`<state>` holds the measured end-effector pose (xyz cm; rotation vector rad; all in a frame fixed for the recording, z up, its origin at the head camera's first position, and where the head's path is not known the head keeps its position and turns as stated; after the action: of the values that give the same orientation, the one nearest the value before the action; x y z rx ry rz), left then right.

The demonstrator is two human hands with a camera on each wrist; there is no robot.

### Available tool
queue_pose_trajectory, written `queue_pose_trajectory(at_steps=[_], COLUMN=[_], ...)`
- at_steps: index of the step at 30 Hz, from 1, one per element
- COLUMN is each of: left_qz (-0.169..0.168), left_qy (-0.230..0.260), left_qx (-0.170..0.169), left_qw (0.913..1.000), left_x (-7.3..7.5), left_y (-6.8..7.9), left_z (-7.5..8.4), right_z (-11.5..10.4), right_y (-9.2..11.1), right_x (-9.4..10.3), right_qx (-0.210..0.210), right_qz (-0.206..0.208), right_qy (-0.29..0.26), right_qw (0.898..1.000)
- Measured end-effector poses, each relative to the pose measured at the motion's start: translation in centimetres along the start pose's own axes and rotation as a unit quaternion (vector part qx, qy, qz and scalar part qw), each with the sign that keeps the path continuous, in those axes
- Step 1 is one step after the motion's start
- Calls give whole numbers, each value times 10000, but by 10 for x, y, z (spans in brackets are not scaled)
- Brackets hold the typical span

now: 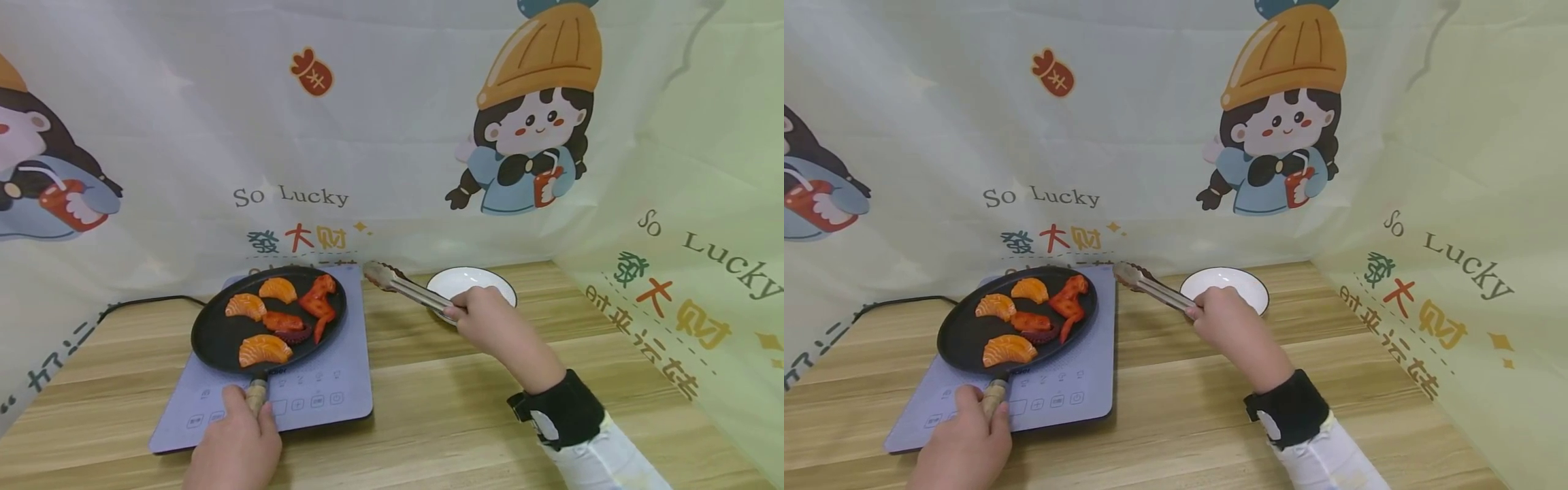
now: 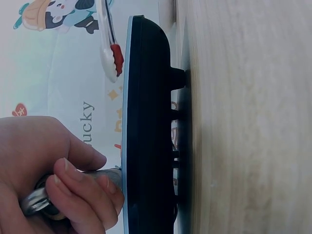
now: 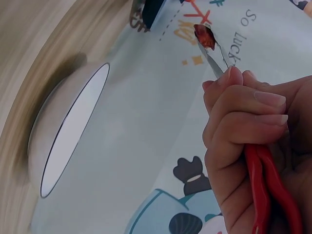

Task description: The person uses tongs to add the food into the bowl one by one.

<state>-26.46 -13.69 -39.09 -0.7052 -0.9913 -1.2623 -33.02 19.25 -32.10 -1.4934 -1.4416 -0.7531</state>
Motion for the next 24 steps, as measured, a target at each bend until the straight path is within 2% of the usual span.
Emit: queue_pose_trajectory(at_steps=[7,17,24], left_qz=[-4,-58,-59], left_qy=[-3,25,86], left_qx=[74,64,45], left_qw=[10000,10000,9999], left_x=[-1,1,1], left_y=[0,1,3], left_z=[0,1,2], right_z=[-26,-83,-122], right_y=[-1,-3,-5], right_x=[-10,-38,-59], right_qx=[172,511,804], right_qz=[-20,-486,-429], right_qy=[-116,-479,178], right_qw=[9998,9964,9957])
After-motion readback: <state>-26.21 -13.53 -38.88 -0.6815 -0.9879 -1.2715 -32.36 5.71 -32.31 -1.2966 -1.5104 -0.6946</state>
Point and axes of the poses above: each hand's wrist, its own y-axis away from the middle knuckle, its own x-axis out of the back of the hand, z = x × y, the point moved 4 cm from there along -y, towards the middle knuckle, and after that the axes turned 1 degree about z, right-handed, at the moved point
